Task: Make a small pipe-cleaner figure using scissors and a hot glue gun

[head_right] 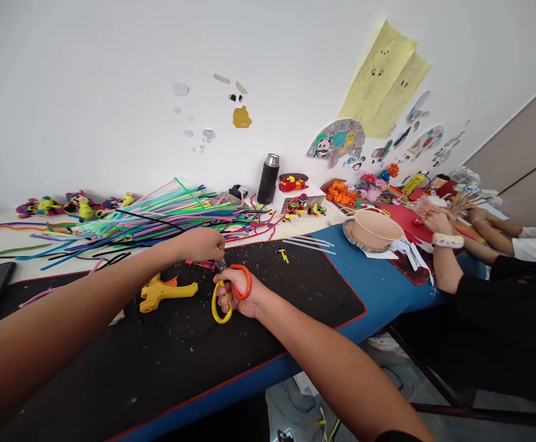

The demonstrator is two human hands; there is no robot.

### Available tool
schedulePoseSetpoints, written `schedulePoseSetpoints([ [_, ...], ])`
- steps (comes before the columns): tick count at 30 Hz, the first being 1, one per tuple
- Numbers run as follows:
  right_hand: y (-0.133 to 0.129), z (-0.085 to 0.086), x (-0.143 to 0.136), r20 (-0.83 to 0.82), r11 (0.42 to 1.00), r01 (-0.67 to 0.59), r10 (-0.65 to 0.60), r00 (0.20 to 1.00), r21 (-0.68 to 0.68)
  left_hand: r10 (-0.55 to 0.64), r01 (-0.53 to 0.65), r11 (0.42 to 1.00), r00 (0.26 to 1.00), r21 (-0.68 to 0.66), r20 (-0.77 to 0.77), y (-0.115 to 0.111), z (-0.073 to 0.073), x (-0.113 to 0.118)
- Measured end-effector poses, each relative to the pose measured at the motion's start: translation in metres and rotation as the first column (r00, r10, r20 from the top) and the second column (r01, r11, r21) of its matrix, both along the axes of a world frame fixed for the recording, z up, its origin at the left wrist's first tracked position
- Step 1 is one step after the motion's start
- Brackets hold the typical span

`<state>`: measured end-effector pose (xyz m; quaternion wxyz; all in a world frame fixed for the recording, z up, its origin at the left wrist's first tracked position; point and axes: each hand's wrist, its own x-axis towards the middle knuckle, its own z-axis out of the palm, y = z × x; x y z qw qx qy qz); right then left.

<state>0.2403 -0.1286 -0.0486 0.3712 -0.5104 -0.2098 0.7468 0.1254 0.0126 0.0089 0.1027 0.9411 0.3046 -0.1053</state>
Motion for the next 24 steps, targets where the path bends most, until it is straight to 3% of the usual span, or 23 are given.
schedulePoseSetpoints([
  [6, 0.002, 0.001, 0.001, -0.046, 0.999, -0.006, 0.004, 0.999, -0.042, -0.067, 0.066, 0.998, 0.997, -0.006, -0.047, 0.007, -0.002, 0.014],
  [13, 0.001, -0.004, 0.0, -0.036, 1.0, 0.026, -0.027, 0.999, -0.017, -0.049, 0.049, 0.999, 0.999, -0.017, -0.015, 0.011, -0.006, 0.017],
  [19, -0.007, -0.002, 0.008, -0.112, 0.995, 0.059, -0.05, 0.993, 0.08, 0.056, -0.054, 0.998, 0.992, -0.018, 0.111, 0.032, 0.006, -0.002],
  [24, -0.013, 0.0, 0.017, -0.108, 0.977, 0.106, -0.087, 0.99, 0.187, 0.074, -0.074, 0.997, 0.99, -0.006, 0.117, 0.038, -0.01, -0.026],
])
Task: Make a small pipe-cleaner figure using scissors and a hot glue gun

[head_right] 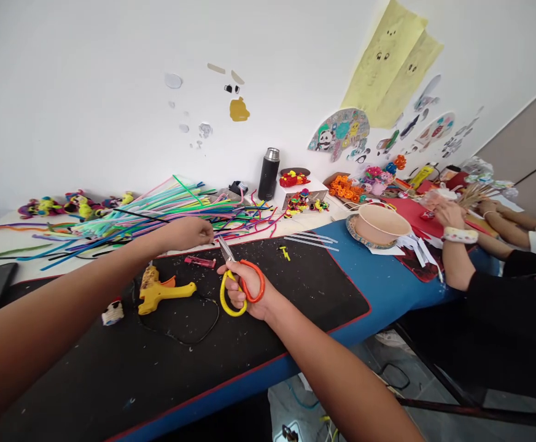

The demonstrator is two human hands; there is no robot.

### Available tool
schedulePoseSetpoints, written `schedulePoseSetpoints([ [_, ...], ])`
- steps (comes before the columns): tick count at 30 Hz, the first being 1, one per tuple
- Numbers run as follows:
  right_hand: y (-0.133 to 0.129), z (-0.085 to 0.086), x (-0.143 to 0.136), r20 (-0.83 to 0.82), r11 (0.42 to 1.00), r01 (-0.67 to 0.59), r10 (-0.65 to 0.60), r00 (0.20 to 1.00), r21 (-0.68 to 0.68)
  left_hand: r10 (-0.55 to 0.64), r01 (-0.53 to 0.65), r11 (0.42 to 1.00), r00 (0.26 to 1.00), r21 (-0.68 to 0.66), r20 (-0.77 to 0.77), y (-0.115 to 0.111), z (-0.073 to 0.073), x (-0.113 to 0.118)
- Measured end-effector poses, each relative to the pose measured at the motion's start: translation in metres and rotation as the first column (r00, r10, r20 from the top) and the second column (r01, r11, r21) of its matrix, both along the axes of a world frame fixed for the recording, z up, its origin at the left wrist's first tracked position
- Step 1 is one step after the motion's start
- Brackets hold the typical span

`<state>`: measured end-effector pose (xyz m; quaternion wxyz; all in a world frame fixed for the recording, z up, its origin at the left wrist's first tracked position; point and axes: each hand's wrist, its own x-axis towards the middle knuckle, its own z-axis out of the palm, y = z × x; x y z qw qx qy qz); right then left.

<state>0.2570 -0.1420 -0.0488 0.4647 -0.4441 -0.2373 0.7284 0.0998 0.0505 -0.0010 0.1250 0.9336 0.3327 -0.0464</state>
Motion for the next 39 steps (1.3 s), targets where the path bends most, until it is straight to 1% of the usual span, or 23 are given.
schedulePoseSetpoints([
  [3, -0.002, 0.003, 0.004, 0.155, 0.996, -0.009, -0.004, 0.988, 0.085, -0.042, 0.042, 0.998, 0.999, 0.039, 0.013, -0.004, -0.011, -0.012],
  [7, 0.003, 0.009, 0.015, 0.398, 0.986, -0.048, -0.02, 0.917, 0.16, -0.109, 0.097, 0.987, 0.99, 0.129, 0.094, -0.013, -0.013, -0.02],
  [9, 0.008, 0.013, 0.024, 0.511, 0.978, -0.086, -0.024, 0.859, 0.191, -0.161, 0.148, 0.982, 0.981, 0.12, 0.107, -0.018, -0.012, -0.02],
  [10, 0.011, 0.016, 0.028, 0.581, 0.973, -0.121, -0.018, 0.814, 0.199, -0.186, 0.175, 0.979, 0.977, 0.106, 0.105, -0.02, -0.013, -0.018],
  [11, 0.015, 0.019, 0.033, 0.665, 0.969, -0.157, -0.01, 0.747, 0.191, -0.208, 0.199, 0.976, 0.973, 0.09, 0.1, -0.022, -0.014, -0.017],
  [12, 0.018, 0.023, 0.037, 0.755, 0.963, -0.202, 0.0, 0.656, 0.176, -0.225, 0.219, 0.973, 0.97, 0.075, 0.094, -0.023, -0.015, -0.015],
  [13, 0.021, 0.026, 0.041, 0.852, 0.954, -0.258, 0.005, 0.523, 0.153, -0.237, 0.233, 0.971, 0.968, 0.061, 0.086, -0.024, -0.017, -0.013],
  [14, 0.024, 0.03, 0.044, 0.943, 0.941, -0.317, -0.009, 0.333, 0.121, -0.247, 0.243, 0.969, 0.966, 0.049, 0.077, -0.023, -0.019, -0.011],
  [15, 0.027, 0.033, 0.047, 0.993, 0.929, -0.366, -0.016, 0.119, 0.059, -0.255, 0.253, 0.967, 0.965, 0.035, 0.065, -0.023, -0.021, -0.009],
  [16, 0.029, 0.036, 0.048, 0.998, 0.915, -0.404, -0.016, -0.066, -0.012, -0.262, 0.261, 0.965, 0.964, 0.021, 0.053, -0.022, -0.022, -0.008],
  [17, 0.032, 0.037, 0.05, 0.98, 0.902, -0.426, -0.013, -0.2, -0.076, -0.27, 0.27, 0.963, 0.962, 0.007, 0.043, -0.021, -0.023, -0.006],
  [18, 0.034, 0.038, 0.05, 0.958, 0.89, -0.437, -0.004, -0.286, -0.127, -0.276, 0.276, 0.961, 0.96, -0.006, 0.035, -0.02, -0.024, -0.005],
  [19, 0.035, 0.037, 0.05, 0.945, 0.881, -0.444, 0.008, -0.328, -0.161, -0.28, 0.281, 0.96, 0.959, -0.018, 0.031, -0.02, -0.024, -0.004],
  [23, 0.037, 0.036, 0.049, 0.925, 0.867, -0.449, 0.034, -0.379, -0.215, -0.274, 0.274, 0.96, 0.962, -0.056, 0.021, -0.018, -0.023, -0.002],
  [26, 0.033, 0.039, 0.047, 0.912, 0.851, -0.465, 0.039, -0.408, -0.244, -0.269, 0.269, 0.96, 0.963, -0.081, 0.01, -0.017, -0.022, 0.0],
  [29, 0.028, 0.043, 0.045, 0.906, 0.833, -0.486, 0.04, -0.421, -0.262, -0.269, 0.268, 0.959, 0.963, -0.094, 0.002, -0.016, -0.025, 0.003],
  [33, 0.025, 0.045, 0.044, 0.902, 0.831, -0.49, 0.034, -0.43, -0.265, -0.26, 0.259, 0.96, 0.966, -0.109, 0.01, -0.016, -0.027, 0.005],
  [35, 0.024, 0.045, 0.043, 0.902, 0.833, -0.49, 0.024, -0.431, -0.256, -0.237, 0.239, 0.964, 0.971, -0.115, 0.038, -0.018, -0.023, 0.002],
  [37, 0.023, 0.046, 0.041, 0.902, 0.838, -0.49, 0.006, -0.431, -0.239, -0.194, 0.203, 0.973, 0.977, -0.113, 0.084, -0.022, -0.016, -0.006],
  [39, 0.02, 0.047, 0.04, 0.91, 0.849, -0.491, -0.032, -0.414, -0.194, -0.116, 0.139, 0.981, 0.979, -0.137, 0.168, -0.028, -0.008, -0.018],
])
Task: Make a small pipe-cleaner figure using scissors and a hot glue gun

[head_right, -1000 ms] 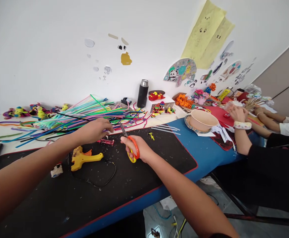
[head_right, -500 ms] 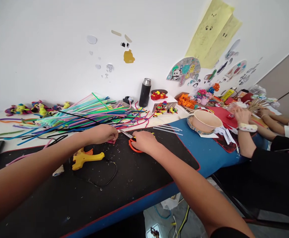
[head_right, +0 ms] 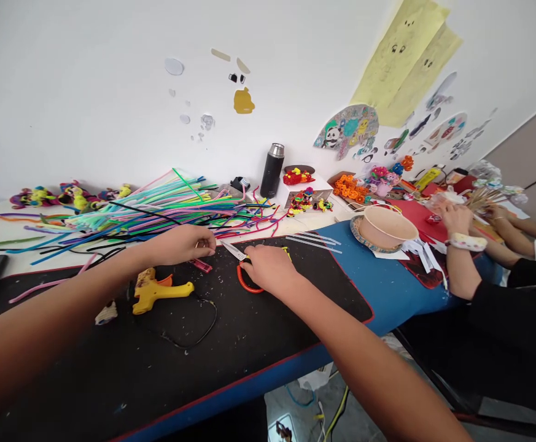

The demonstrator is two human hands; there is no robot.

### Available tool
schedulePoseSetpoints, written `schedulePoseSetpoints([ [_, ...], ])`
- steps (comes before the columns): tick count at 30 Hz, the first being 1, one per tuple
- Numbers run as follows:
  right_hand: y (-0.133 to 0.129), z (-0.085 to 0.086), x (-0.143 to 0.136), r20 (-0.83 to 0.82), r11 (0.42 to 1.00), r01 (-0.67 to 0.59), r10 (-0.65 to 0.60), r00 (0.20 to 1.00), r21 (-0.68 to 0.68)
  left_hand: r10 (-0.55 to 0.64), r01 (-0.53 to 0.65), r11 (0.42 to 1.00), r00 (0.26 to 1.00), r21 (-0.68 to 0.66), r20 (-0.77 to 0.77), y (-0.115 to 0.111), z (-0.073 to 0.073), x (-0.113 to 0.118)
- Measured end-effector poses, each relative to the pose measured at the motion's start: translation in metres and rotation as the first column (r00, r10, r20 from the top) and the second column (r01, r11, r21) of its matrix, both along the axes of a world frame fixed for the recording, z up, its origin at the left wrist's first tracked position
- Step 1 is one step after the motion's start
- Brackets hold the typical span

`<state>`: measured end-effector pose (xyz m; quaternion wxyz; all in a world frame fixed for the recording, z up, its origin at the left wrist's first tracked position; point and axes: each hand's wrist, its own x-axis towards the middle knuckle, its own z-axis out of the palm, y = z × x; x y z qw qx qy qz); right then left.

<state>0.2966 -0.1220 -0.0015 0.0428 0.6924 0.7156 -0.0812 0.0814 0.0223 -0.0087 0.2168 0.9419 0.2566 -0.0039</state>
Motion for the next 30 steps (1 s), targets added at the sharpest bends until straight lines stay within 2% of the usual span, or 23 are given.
schedulePoseSetpoints([
  [1, -0.002, 0.0, -0.001, -0.03, 0.999, 0.002, -0.001, 1.0, 0.034, 0.049, -0.047, 0.998, 0.997, -0.043, 0.054, -0.004, 0.004, -0.008],
  [3, -0.005, -0.001, -0.005, -0.134, 0.993, 0.01, 0.006, 0.991, 0.119, 0.206, -0.141, 0.951, 0.953, -0.276, 0.224, -0.014, 0.009, -0.025],
  [5, -0.007, -0.005, -0.011, -0.272, 0.978, 0.015, 0.044, 0.961, 0.21, 0.325, -0.151, 0.866, 0.894, -0.476, 0.308, -0.025, 0.012, -0.042],
  [8, -0.002, -0.017, -0.028, -0.492, 0.966, 0.009, 0.123, 0.862, 0.258, 0.513, -0.187, 0.723, 0.79, -0.665, 0.336, -0.042, 0.009, -0.062],
  [10, 0.007, -0.027, -0.045, -0.667, 0.977, 0.034, 0.118, 0.735, 0.211, 0.644, -0.218, 0.622, 0.689, -0.752, 0.333, -0.049, 0.003, -0.073],
  [12, 0.019, -0.034, -0.065, -0.825, 0.986, 0.078, 0.078, 0.56, 0.146, 0.74, -0.216, 0.531, 0.59, -0.82, 0.324, -0.053, -0.003, -0.082],
  [14, 0.032, -0.038, -0.085, -0.923, 0.992, 0.091, 0.046, 0.383, 0.087, 0.796, -0.196, 0.473, 0.514, -0.859, 0.321, -0.053, -0.007, -0.091],
  [17, 0.051, -0.037, -0.11, -0.978, 0.997, 0.068, 0.028, 0.208, 0.043, 0.82, -0.171, 0.462, 0.457, -0.87, 0.345, -0.048, -0.009, -0.101],
  [20, 0.065, -0.034, -0.126, -0.992, 0.996, 0.074, 0.039, 0.124, 0.048, 0.824, -0.172, 0.473, 0.433, -0.864, 0.365, -0.041, -0.007, -0.108],
  [23, 0.071, -0.037, -0.13, -0.994, 0.993, 0.093, 0.059, 0.09, 0.067, 0.844, -0.172, 0.465, 0.382, -0.869, 0.376, -0.037, -0.005, -0.111],
  [26, 0.068, -0.044, -0.125, -0.994, 0.994, 0.089, 0.052, 0.093, 0.06, 0.858, -0.148, 0.453, 0.34, -0.879, 0.384, -0.037, -0.007, -0.11],
  [30, 0.059, -0.049, -0.115, -0.994, 0.995, 0.075, 0.061, 0.089, 0.068, 0.849, -0.125, 0.455, 0.362, -0.882, 0.386, -0.043, -0.011, -0.102],
])
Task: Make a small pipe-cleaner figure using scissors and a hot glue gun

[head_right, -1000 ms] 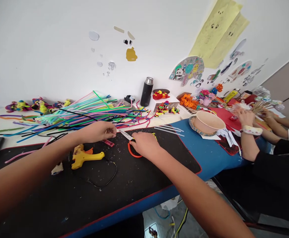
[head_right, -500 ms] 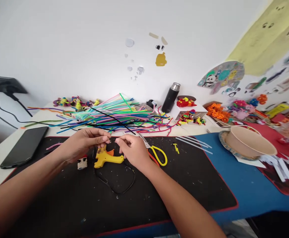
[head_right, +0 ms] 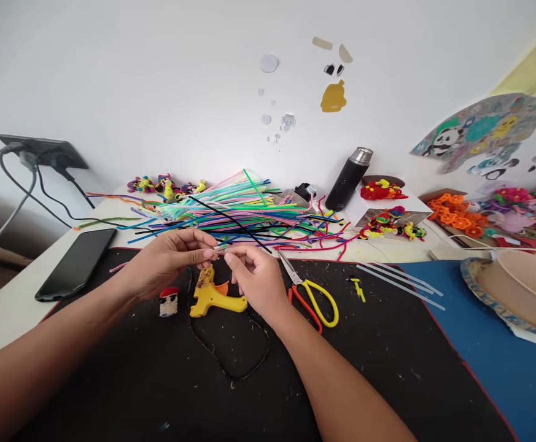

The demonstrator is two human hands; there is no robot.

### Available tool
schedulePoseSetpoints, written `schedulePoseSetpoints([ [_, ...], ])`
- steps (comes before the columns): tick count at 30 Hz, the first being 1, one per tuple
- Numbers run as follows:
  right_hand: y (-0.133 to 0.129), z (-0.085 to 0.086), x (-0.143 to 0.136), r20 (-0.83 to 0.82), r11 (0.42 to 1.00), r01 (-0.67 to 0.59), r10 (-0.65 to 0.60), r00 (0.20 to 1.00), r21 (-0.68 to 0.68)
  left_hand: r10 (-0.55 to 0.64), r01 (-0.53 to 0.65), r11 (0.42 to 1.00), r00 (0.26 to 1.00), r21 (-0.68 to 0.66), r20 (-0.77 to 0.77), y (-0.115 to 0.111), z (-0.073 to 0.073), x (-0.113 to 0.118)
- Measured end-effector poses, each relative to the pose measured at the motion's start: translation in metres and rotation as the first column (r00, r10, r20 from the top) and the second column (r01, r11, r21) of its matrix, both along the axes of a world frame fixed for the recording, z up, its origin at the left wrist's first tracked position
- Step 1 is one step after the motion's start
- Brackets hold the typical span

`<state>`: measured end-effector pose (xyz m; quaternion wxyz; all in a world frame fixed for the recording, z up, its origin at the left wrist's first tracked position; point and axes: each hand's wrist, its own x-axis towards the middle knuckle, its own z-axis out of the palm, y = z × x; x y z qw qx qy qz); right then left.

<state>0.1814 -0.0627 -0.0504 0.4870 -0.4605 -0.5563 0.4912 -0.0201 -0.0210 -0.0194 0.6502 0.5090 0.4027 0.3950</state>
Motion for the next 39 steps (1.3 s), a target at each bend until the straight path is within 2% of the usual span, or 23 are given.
schedulePoseSetpoints([
  [5, -0.004, 0.004, 0.002, -0.02, 0.999, -0.012, 0.013, 1.0, 0.053, -0.043, 0.043, 0.999, 0.999, 0.025, -0.009, -0.012, 0.002, 0.011],
  [15, -0.006, 0.007, 0.005, 0.093, 0.979, -0.023, 0.005, 0.996, 0.2, 0.002, -0.003, 1.0, 1.0, 0.017, 0.011, -0.017, 0.004, 0.016],
  [19, -0.005, 0.003, 0.005, 0.098, 0.983, -0.048, 0.031, 0.995, 0.177, -0.014, 0.014, 1.0, 1.0, 0.024, -0.017, -0.017, 0.006, 0.014],
  [28, -0.008, 0.007, 0.007, 0.263, 0.977, -0.07, 0.014, 0.965, 0.204, -0.081, 0.1, 0.989, 0.983, 0.112, -0.163, -0.015, 0.012, 0.007],
  [39, -0.008, 0.007, 0.006, 0.281, 0.972, -0.066, 0.0, 0.96, 0.224, -0.113, 0.127, 0.986, 0.985, 0.107, -0.131, -0.015, 0.009, 0.007],
])
